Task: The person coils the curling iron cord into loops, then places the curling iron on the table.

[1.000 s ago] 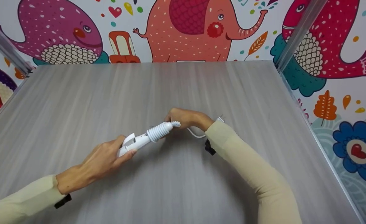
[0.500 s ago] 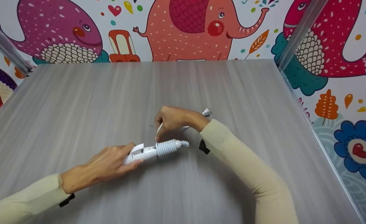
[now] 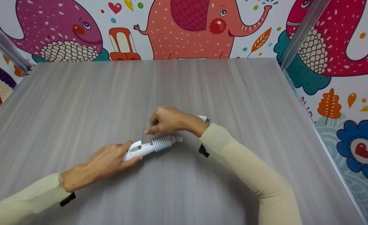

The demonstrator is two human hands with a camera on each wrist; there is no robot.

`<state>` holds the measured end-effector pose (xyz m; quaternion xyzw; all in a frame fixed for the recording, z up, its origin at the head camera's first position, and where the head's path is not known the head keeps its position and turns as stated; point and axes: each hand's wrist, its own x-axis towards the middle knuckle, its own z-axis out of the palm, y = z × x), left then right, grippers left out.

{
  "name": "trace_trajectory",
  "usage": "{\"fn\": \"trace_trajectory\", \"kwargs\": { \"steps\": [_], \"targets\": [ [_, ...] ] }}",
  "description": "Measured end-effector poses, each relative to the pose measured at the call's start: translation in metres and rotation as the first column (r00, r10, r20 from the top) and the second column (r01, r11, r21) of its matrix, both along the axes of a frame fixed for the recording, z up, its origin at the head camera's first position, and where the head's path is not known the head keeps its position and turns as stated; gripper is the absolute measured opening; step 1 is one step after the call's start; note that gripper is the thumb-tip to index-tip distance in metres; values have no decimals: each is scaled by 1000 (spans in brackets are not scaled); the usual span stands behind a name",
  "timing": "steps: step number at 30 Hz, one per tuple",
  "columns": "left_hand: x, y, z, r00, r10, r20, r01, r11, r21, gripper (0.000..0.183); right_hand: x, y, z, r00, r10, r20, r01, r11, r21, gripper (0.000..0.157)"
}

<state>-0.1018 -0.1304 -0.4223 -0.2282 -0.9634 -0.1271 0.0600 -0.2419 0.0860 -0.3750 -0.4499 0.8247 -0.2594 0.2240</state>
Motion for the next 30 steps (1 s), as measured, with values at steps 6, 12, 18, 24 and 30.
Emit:
{"fn": "trace_trajectory", "kwargs": {
  "steps": [6, 12, 18, 24, 30],
  "targets": [
    [1, -2, -2, 996, 64, -58, -65, 998, -22, 40, 2, 7, 4, 1000, 4, 24, -4, 1000, 1, 38],
    [1, -3, 0, 990, 119, -78, -122, 992, -34, 40, 5, 9, 4, 994, 72, 84, -76, 996, 37, 32],
    [1, -1, -1, 984, 150, -99, -153, 988, -26, 40, 5, 11, 4, 978, 122, 167, -132, 990, 50, 27],
    [1, 1, -2, 979, 170, -114, -172, 985, -8, 40, 2, 15, 6, 964, 123, 237, -146, 986, 83, 21],
    [-1, -1, 1, 969, 212, -128, -207, 977, 53, 39, 3, 19, 9, 982, -35, 188, -14, 967, 256, 45]
  ]
}}
